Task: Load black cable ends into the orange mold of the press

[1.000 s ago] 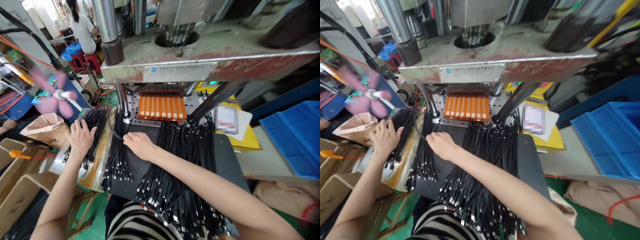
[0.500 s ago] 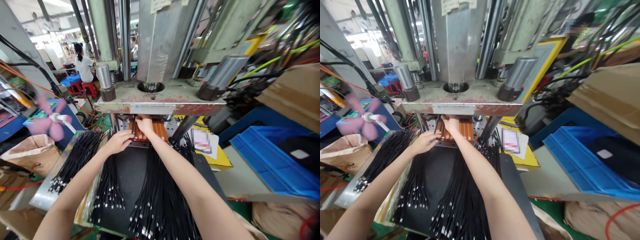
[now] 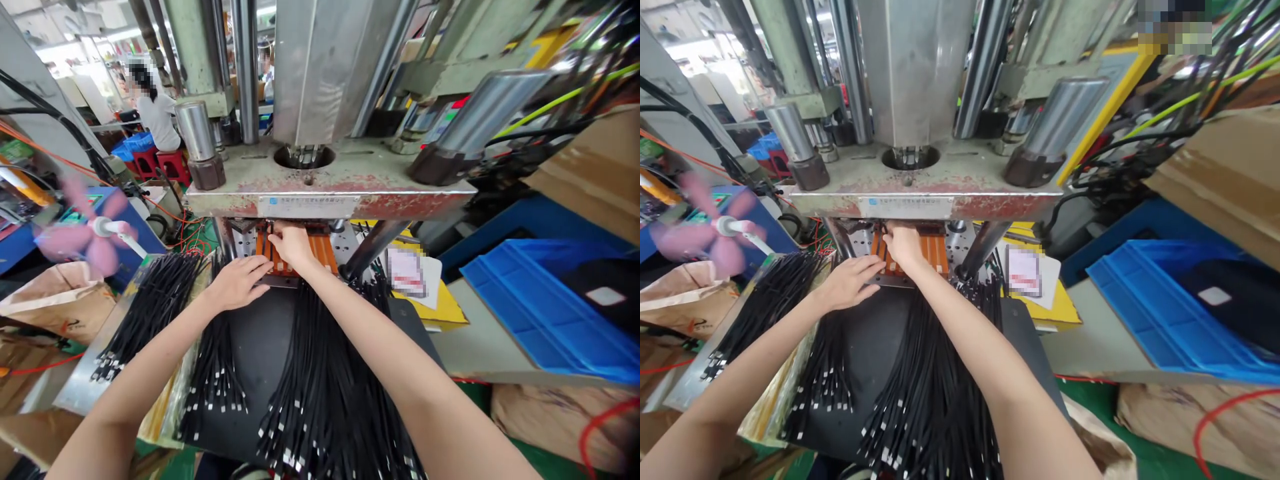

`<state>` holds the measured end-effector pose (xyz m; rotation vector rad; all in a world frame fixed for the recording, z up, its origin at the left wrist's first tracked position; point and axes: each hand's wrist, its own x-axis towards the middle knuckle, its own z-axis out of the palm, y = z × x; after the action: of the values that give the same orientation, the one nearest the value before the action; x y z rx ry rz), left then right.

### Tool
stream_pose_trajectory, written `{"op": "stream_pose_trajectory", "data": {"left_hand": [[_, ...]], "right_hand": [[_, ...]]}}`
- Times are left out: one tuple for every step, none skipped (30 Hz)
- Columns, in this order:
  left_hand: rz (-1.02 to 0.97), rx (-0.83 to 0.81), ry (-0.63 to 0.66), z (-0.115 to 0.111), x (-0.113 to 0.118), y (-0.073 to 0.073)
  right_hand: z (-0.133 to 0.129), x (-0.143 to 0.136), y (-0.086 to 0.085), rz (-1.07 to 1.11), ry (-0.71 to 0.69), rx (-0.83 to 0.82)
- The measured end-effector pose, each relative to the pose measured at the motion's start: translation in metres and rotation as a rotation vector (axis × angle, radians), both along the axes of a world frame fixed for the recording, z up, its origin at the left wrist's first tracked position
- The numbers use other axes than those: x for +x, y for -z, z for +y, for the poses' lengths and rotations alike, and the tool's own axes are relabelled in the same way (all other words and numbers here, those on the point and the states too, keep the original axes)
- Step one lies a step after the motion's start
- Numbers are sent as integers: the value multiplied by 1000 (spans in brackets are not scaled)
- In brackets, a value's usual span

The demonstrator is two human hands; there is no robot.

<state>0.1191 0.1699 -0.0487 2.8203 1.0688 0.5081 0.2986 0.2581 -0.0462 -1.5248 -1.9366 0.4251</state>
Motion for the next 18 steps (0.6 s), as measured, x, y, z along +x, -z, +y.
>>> {"op": "stream_pose_trajectory", "data": {"left_hand": [[21, -9, -12, 4, 1, -3], [41, -13, -30, 9, 3, -5], [59, -13, -51, 16, 6, -7], [74, -14, -81, 25, 10, -8], [86, -22, -118, 35, 15, -9], [94, -43, -158, 46, 20, -9], [93, -78, -198, 58, 27, -9], [78, -129, -238, 70, 33, -9], [54, -186, -273, 82, 39, -9], [22, -240, -303, 94, 45, -10], [-10, -283, -325, 104, 50, -10], [-39, -310, -344, 111, 53, -11], [-65, -322, -364, 117, 55, -11], [-86, -323, -381, 118, 56, -10], [-102, -320, -397, 116, 55, -9], [-128, -311, -412, 111, 52, -6], [-168, -284, -424, 101, 47, -2], [-211, -242, -430, 87, 40, 4]], "right_hand": [[6, 0, 0, -1, 4, -9], [12, 1, 0, 1, 15, -17], [16, 2, -1, 3, 31, -25], [18, 4, -2, 2, 51, -30], [16, 6, -3, -1, 73, -32], [11, 8, -5, -16, 91, -33], [3, 10, -6, -42, 94, -29], [-7, 12, -7, -80, 77, -25], [-17, 12, -8, -126, 46, -19], [-27, 12, -9, -176, 11, -12], [-35, 11, -10, -222, -18, -11], [-41, 10, -12, -258, -34, -12], [-45, 10, -13, -280, -38, -16], [-47, 10, -15, -292, -32, -17], [-49, 13, -16, -295, -23, -11], [-53, 18, -17, -293, -15, 1], [-58, 27, -17, -288, -2, 19], [-66, 37, -16, -290, 32, 36]]}}
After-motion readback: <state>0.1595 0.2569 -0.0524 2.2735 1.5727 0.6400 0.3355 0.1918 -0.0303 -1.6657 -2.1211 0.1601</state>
